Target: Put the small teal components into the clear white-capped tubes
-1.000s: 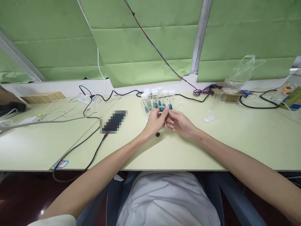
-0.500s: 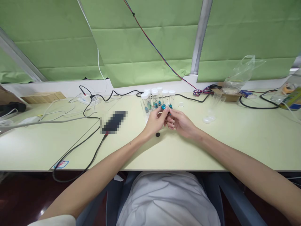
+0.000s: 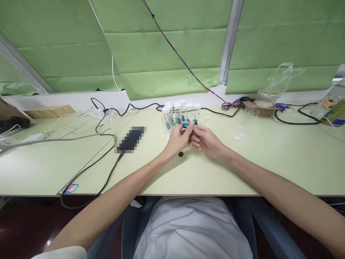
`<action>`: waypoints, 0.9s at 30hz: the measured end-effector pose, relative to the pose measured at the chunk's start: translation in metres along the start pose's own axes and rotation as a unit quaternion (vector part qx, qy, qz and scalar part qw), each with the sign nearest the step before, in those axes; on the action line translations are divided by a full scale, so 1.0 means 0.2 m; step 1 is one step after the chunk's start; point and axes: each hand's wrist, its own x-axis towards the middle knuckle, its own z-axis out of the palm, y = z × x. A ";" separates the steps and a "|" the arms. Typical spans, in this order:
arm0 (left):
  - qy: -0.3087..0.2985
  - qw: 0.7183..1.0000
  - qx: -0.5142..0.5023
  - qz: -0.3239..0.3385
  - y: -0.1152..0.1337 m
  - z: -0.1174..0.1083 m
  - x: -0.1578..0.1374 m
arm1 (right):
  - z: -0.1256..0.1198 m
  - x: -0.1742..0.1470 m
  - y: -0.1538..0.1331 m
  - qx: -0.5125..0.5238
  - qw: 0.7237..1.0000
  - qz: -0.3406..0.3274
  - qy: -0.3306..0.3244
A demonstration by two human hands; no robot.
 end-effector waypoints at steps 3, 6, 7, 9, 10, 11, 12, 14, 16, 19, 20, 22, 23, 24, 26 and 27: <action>0.003 1.000 0.002 0.003 -0.01 0.00 0.01 | 0.00 0.00 0.00 0.011 1.000 0.002 -0.002; 0.003 1.000 0.000 0.006 -0.02 -0.01 0.01 | 0.01 0.00 -0.01 0.016 1.000 0.006 0.005; 0.003 1.000 -0.001 0.008 -0.03 -0.01 0.01 | 0.01 0.00 -0.01 0.017 1.000 0.008 0.007; -0.001 1.000 -0.004 0.011 -0.03 -0.01 0.01 | 0.02 0.00 -0.02 0.017 1.000 0.009 0.009; -0.002 1.000 -0.007 0.012 -0.03 -0.01 0.01 | 0.02 -0.01 -0.02 0.017 1.000 0.008 0.009; -0.002 1.000 -0.009 0.012 -0.02 -0.01 0.01 | 0.02 -0.01 -0.02 0.016 1.000 0.006 0.009; -0.001 1.000 -0.010 0.011 -0.02 -0.01 0.01 | 0.02 0.00 -0.01 0.014 1.000 0.003 0.009; 0.000 1.000 -0.010 0.008 -0.01 -0.01 0.00 | 0.01 0.00 -0.01 0.010 1.000 0.000 0.008; -0.001 1.000 -0.011 0.003 0.00 0.00 0.00 | 0.01 0.00 0.00 0.002 1.000 -0.001 0.007; -0.005 1.000 -0.018 0.001 0.01 0.00 0.00 | 0.00 0.00 0.00 -0.007 1.000 -0.001 0.007; -0.005 1.000 -0.020 0.000 0.01 0.00 0.00 | 0.00 0.00 0.00 -0.008 1.000 0.000 0.007; -0.005 1.000 -0.023 -0.001 0.00 0.00 0.00 | 0.00 0.00 0.00 -0.006 1.000 0.000 0.006; -0.004 1.000 -0.023 0.000 -0.01 0.00 0.00 | 0.00 0.00 0.00 -0.005 1.000 0.001 0.005; -0.004 1.000 -0.022 0.002 -0.01 0.00 0.01 | 0.00 0.00 0.00 -0.003 1.000 0.001 0.004; -0.005 1.000 -0.020 0.007 -0.02 -0.01 0.01 | 0.00 0.00 0.00 0.000 1.000 0.000 0.002; -0.008 1.000 -0.020 0.008 -0.02 -0.01 0.01 | 0.00 0.00 0.00 0.002 1.000 0.000 0.001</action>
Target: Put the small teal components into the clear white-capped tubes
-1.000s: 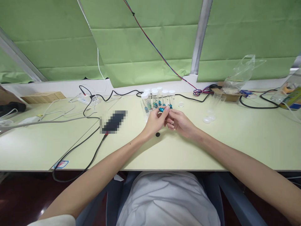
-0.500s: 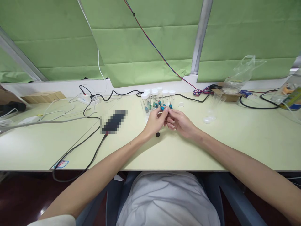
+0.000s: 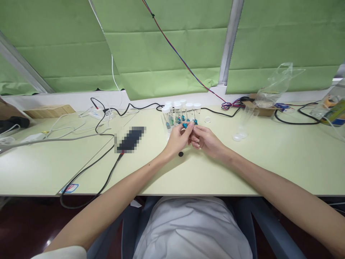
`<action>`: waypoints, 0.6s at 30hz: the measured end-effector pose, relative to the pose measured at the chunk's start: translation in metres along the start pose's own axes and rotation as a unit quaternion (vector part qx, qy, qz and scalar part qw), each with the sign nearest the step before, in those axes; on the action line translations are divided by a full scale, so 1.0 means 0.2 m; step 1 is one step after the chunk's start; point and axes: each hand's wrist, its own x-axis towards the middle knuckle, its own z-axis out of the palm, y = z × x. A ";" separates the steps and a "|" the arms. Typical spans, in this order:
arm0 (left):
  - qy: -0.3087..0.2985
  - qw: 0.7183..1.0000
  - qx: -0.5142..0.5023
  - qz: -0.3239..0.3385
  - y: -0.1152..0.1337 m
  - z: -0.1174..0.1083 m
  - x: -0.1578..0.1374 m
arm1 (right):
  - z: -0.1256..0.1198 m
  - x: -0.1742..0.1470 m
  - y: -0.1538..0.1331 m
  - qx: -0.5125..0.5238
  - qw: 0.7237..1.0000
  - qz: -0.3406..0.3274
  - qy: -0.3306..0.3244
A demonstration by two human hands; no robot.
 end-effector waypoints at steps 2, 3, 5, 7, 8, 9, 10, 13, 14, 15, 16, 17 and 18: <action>-0.003 1.000 -0.003 0.001 0.00 0.00 0.00 | 0.00 0.00 0.00 0.000 1.000 -0.002 0.000; -0.004 1.000 -0.005 0.000 0.01 0.00 0.00 | 0.00 0.00 0.00 -0.001 1.000 -0.003 -0.001; -0.003 1.000 -0.009 0.000 0.01 0.00 0.00 | 0.00 0.00 0.00 -0.001 1.000 -0.006 -0.002; -0.003 1.000 -0.011 0.002 0.01 0.00 0.00 | 0.00 0.00 0.01 0.000 1.000 -0.008 -0.005; -0.003 1.000 -0.010 0.003 0.01 0.00 0.00 | 0.00 0.00 0.01 0.001 1.000 -0.009 -0.005; -0.003 1.000 -0.009 0.004 0.01 0.00 0.00 | 0.00 0.00 0.01 0.001 1.000 -0.009 -0.005; -0.004 1.000 -0.009 0.004 0.01 0.00 0.00 | 0.00 0.00 0.01 0.001 1.000 -0.008 -0.005; -0.006 1.000 -0.008 0.006 0.01 0.00 -0.01 | 0.00 0.00 0.00 -0.002 1.000 -0.007 -0.003; -0.006 1.000 -0.006 0.006 0.01 0.00 -0.01 | 0.00 0.00 0.00 -0.004 1.000 -0.007 -0.003; -0.005 1.000 -0.004 0.006 0.01 0.00 -0.01 | 0.00 0.00 0.00 -0.006 1.000 -0.007 -0.003; -0.004 1.000 -0.003 0.006 0.01 0.00 -0.01 | 0.00 0.00 0.00 -0.007 1.000 -0.009 -0.003; -0.004 1.000 -0.003 0.005 0.01 0.00 0.00 | 0.00 0.00 0.00 -0.010 1.000 -0.011 -0.003; -0.005 1.000 -0.004 0.003 0.01 0.00 0.00 | 0.00 0.00 0.00 -0.013 1.000 -0.013 -0.003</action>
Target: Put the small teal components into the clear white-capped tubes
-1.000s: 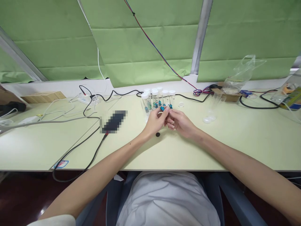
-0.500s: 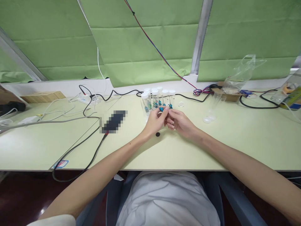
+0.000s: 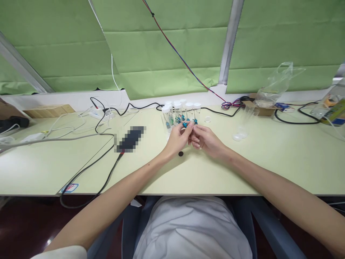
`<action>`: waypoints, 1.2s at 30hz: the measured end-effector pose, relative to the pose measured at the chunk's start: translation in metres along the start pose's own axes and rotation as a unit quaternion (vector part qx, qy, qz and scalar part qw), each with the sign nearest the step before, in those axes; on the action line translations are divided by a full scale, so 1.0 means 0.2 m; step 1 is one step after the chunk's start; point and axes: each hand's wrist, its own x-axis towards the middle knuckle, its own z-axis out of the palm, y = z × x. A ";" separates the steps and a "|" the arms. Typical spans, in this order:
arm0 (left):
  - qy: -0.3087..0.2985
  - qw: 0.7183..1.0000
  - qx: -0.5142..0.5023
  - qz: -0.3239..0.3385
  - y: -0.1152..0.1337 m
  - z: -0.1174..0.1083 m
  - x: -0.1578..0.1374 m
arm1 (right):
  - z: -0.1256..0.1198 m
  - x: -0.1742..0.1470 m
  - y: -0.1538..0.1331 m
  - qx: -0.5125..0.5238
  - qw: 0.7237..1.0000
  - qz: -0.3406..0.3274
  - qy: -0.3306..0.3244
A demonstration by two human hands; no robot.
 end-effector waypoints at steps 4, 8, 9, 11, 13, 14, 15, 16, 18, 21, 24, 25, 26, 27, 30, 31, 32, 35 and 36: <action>-0.004 1.000 -0.002 0.003 0.00 0.00 0.00 | 0.01 -0.01 -0.01 -0.027 1.000 -0.009 0.002; -0.027 1.000 -0.003 -0.008 0.03 0.01 -0.02 | 0.01 -0.01 -0.02 -0.065 0.998 -0.024 -0.005; -0.032 0.999 0.000 -0.011 0.04 0.01 -0.02 | 0.01 -0.01 -0.02 -0.075 0.997 -0.028 -0.009; -0.032 0.999 0.009 -0.011 0.05 0.02 -0.03 | 0.02 -0.01 -0.03 -0.092 0.995 -0.034 -0.017; -0.027 0.999 0.014 -0.014 0.06 0.02 -0.03 | 0.02 -0.01 -0.03 -0.097 0.994 -0.033 -0.023; -0.027 0.999 0.016 -0.015 0.06 0.02 -0.03 | 0.02 -0.01 -0.03 -0.096 0.995 -0.030 -0.025; -0.027 0.999 0.017 -0.016 0.06 0.02 -0.03 | 0.01 -0.01 -0.03 -0.093 0.995 -0.026 -0.025; -0.027 0.999 0.017 -0.016 0.06 0.02 -0.03 | 0.01 -0.01 -0.02 -0.089 0.995 -0.023 -0.025; -0.020 1.000 0.012 -0.017 0.06 0.02 -0.03 | 0.00 -0.01 -0.01 -0.075 0.997 -0.022 -0.022; -0.010 1.000 -0.001 -0.020 0.05 0.02 -0.03 | 0.00 -0.01 -0.01 -0.050 0.998 -0.024 -0.025; -0.011 1.000 -0.003 -0.017 0.04 0.02 -0.02 | 0.01 -0.01 -0.01 -0.039 0.999 -0.022 -0.019; -0.012 1.000 -0.004 -0.015 0.04 0.02 -0.02 | 0.01 -0.01 -0.02 -0.036 0.999 -0.022 -0.014; -0.013 1.000 -0.005 -0.012 0.04 0.02 -0.02 | 0.01 -0.01 -0.02 -0.032 0.999 -0.022 -0.009; -0.014 1.000 -0.008 -0.008 0.03 0.01 -0.01 | 0.01 -0.01 -0.02 -0.028 0.999 -0.021 -0.005; -0.018 1.000 -0.018 0.010 0.02 0.01 -0.01 | 0.01 -0.01 -0.02 -0.019 1.000 -0.023 0.002; -0.019 0.999 -0.021 0.014 0.01 0.01 0.00 | 0.01 -0.01 -0.02 -0.019 1.000 -0.024 0.005; -0.020 0.999 -0.024 0.016 0.01 0.01 0.00 | 0.01 -0.01 -0.02 -0.020 0.999 -0.024 0.008; -0.019 0.999 -0.033 0.014 0.00 0.01 -0.01 | 0.02 0.00 -0.02 -0.027 0.999 -0.029 0.020; -0.018 0.999 -0.036 0.012 0.01 0.01 -0.01 | 0.02 0.00 -0.03 -0.029 0.999 -0.030 0.023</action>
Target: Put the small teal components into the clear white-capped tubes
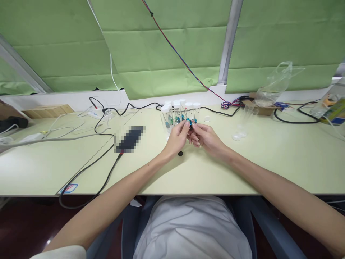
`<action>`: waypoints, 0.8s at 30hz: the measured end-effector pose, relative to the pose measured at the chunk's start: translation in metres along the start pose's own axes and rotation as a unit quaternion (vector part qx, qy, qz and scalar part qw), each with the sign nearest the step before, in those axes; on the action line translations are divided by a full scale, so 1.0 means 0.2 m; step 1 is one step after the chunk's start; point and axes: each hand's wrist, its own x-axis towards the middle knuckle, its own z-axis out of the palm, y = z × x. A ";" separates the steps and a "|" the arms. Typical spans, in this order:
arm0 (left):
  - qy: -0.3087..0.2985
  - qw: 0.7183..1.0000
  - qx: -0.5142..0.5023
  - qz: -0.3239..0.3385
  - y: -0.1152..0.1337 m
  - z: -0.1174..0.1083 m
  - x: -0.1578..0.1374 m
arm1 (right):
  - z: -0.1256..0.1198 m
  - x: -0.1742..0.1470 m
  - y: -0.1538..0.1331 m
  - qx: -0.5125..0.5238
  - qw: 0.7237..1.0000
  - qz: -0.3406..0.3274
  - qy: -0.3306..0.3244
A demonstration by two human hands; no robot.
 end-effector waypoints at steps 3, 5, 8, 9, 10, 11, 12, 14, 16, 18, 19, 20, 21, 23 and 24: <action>0.007 1.000 0.006 -0.009 0.01 0.00 0.00 | 0.01 0.00 0.00 -0.010 1.000 -0.007 0.002; 0.014 1.000 0.013 -0.015 0.01 0.01 0.00 | 0.01 -0.01 0.00 -0.018 1.000 -0.012 0.002; 0.021 1.000 0.014 -0.019 0.01 0.01 0.00 | 0.01 -0.01 0.00 -0.020 1.000 -0.011 0.002; 0.021 1.000 0.013 -0.018 0.00 0.00 0.00 | 0.01 -0.01 0.00 -0.017 1.000 -0.008 0.003; 0.020 1.000 0.011 -0.016 0.00 0.00 0.00 | 0.01 -0.01 0.00 -0.013 1.000 -0.004 0.003; 0.018 1.000 0.010 -0.012 -0.01 0.00 0.01 | 0.01 0.00 0.00 -0.007 1.000 0.000 0.003; 0.016 1.000 0.008 -0.007 -0.01 0.00 0.01 | 0.01 0.00 0.00 0.000 1.000 0.003 0.003; 0.014 1.000 0.007 0.003 -0.02 0.00 0.01 | 0.00 0.00 0.00 0.013 1.000 0.007 0.002; 0.016 1.000 0.008 0.011 -0.02 -0.01 0.01 | 0.00 0.00 0.00 0.020 1.000 0.009 0.001; 0.018 1.000 0.008 0.010 -0.02 -0.01 0.01 | 0.00 0.00 0.01 0.021 1.000 0.010 0.003; 0.019 1.000 0.007 0.008 -0.02 -0.01 0.01 | 0.00 0.00 0.01 0.020 1.000 0.009 0.003; 0.019 1.000 0.008 0.006 -0.02 -0.01 0.01 | 0.00 0.00 0.01 0.019 1.000 0.008 0.003; 0.020 1.000 0.010 0.004 -0.02 -0.01 0.01 | 0.00 0.00 0.01 0.017 1.000 0.007 0.003; 0.021 1.000 0.017 0.004 -0.02 -0.01 0.01 | 0.00 0.00 0.01 0.016 1.000 0.005 0.000; 0.021 1.000 0.020 0.004 -0.02 -0.01 0.01 | 0.00 0.00 0.01 0.017 1.000 0.005 0.000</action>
